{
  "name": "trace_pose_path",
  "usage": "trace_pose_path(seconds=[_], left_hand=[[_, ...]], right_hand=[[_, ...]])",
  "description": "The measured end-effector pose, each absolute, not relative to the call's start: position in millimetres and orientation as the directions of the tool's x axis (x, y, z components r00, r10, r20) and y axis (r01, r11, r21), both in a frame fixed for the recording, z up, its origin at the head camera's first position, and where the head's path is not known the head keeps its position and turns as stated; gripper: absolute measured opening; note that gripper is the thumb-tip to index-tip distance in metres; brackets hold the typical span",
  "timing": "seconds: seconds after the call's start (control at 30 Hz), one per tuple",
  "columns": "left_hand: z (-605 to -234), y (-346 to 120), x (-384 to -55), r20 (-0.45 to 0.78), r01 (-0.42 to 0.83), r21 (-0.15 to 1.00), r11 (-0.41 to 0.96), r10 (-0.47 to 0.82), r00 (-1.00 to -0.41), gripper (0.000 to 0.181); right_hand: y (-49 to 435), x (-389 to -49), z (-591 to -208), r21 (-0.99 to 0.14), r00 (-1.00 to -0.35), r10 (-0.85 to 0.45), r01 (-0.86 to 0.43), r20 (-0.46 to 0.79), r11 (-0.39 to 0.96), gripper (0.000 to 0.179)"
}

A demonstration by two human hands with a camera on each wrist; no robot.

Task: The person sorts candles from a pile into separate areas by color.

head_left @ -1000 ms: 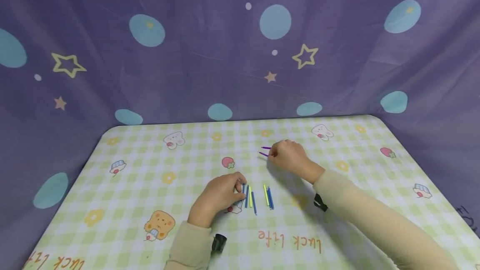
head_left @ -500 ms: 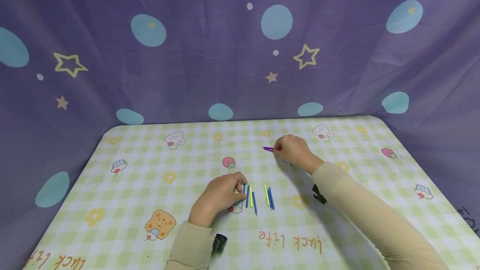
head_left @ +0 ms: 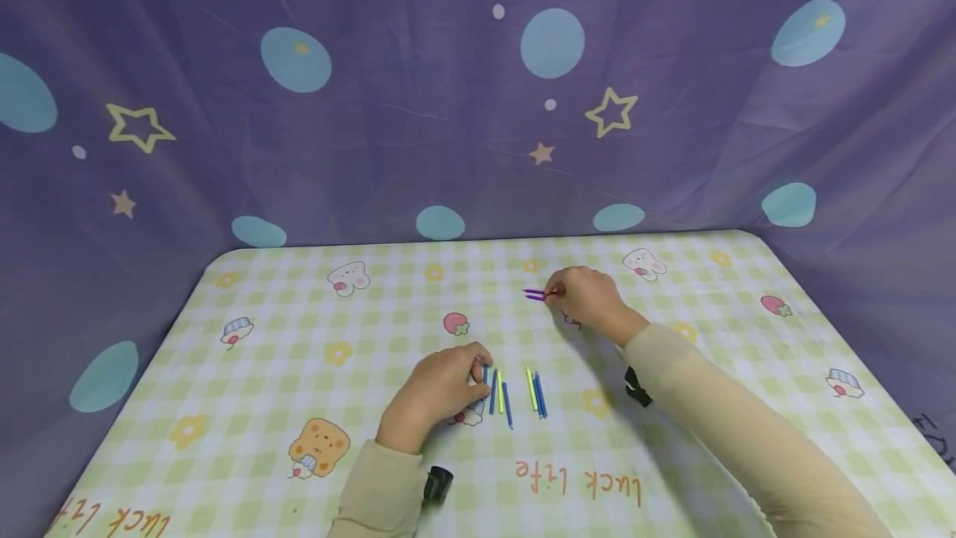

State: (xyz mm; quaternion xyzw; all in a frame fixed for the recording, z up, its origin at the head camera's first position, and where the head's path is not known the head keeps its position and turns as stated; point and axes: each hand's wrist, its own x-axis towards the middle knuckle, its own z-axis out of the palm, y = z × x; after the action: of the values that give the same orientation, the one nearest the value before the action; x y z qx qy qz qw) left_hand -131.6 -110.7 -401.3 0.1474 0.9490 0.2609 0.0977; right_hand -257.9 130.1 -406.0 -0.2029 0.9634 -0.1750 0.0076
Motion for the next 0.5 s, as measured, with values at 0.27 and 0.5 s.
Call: trace_pose_path(seconds=[0.27, 0.5], left_hand=[[-401, -108, -132, -0.094, 0.236, 0.493, 0.837, 0.320, -0.943, 0.029], [-402, -110, -133, -0.092, 0.203, 0.481, 0.853, 0.279, -0.956, 0.028]], right_hand=[[133, -238, -396, -0.482, -0.943, -0.325, -0.316, 0.066, 0.817, 0.018], [132, -212, -396, -0.591, -0.952, -0.297, -0.278, 0.067, 0.757, 0.017]])
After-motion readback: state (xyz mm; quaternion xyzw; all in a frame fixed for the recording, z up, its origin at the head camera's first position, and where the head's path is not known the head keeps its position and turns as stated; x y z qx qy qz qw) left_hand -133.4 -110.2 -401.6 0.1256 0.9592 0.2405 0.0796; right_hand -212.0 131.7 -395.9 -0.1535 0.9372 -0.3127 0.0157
